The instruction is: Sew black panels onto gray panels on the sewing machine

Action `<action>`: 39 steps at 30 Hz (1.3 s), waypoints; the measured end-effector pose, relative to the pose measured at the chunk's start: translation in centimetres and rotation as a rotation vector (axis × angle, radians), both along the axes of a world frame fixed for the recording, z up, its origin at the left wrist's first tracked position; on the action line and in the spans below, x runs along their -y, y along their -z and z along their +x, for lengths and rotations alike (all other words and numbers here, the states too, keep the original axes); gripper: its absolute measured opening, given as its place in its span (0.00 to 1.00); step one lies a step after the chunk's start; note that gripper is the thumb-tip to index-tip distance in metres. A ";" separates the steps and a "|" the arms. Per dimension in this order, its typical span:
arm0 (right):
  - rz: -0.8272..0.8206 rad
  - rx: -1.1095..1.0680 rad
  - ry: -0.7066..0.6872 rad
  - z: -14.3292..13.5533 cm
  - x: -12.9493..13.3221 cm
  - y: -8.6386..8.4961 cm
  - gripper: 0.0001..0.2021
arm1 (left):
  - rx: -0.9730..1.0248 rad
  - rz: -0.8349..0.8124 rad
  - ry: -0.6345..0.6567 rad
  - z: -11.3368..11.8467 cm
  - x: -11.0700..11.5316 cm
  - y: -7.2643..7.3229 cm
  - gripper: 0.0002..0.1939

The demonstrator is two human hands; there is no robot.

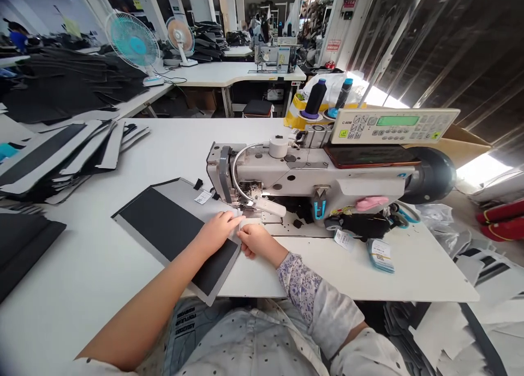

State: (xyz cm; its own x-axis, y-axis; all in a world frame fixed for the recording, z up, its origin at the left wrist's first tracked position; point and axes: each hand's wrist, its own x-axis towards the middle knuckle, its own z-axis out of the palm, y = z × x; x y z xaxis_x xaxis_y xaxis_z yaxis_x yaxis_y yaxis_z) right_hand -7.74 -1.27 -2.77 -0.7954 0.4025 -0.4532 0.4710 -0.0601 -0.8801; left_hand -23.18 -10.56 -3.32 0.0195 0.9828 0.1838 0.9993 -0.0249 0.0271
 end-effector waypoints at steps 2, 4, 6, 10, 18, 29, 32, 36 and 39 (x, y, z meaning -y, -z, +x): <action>0.035 0.019 -0.002 -0.2 0.3 0.1 0.14 | 0.014 0.072 -0.009 -0.1 -0.2 0.6 0.18; 0.053 0.035 -0.007 -0.3 0.4 0.2 0.13 | 0.032 0.105 0.006 -0.6 -0.3 1.4 0.17; 0.073 0.046 -0.014 -0.4 0.5 0.3 0.13 | 0.052 0.100 0.024 -1.2 -0.6 2.2 0.17; 0.168 0.068 -0.033 -0.3 0.4 0.3 0.13 | 0.115 0.110 0.000 -1.7 -1.1 2.6 0.15; 0.787 0.070 -0.083 0.3 0.5 0.7 0.10 | 0.242 -0.008 -0.020 1.3 3.1 -1.2 0.18; 0.902 0.110 -0.106 1.0 1.3 1.5 0.09 | 0.202 -0.011 -0.001 2.7 3.8 -1.3 0.22; 1.083 0.095 -0.133 1.2 2.3 1.7 0.08 | 0.195 0.015 0.017 2.4 3.9 -0.8 0.22; 1.259 0.086 -0.174 1.3 3.1 2.0 0.12 | 0.195 0.009 0.039 1.9 3.8 -0.4 0.18; 1.275 0.001 -0.140 1.4 2.7 2.3 0.13 | 0.207 0.018 0.038 1.6 3.6 -0.3 0.18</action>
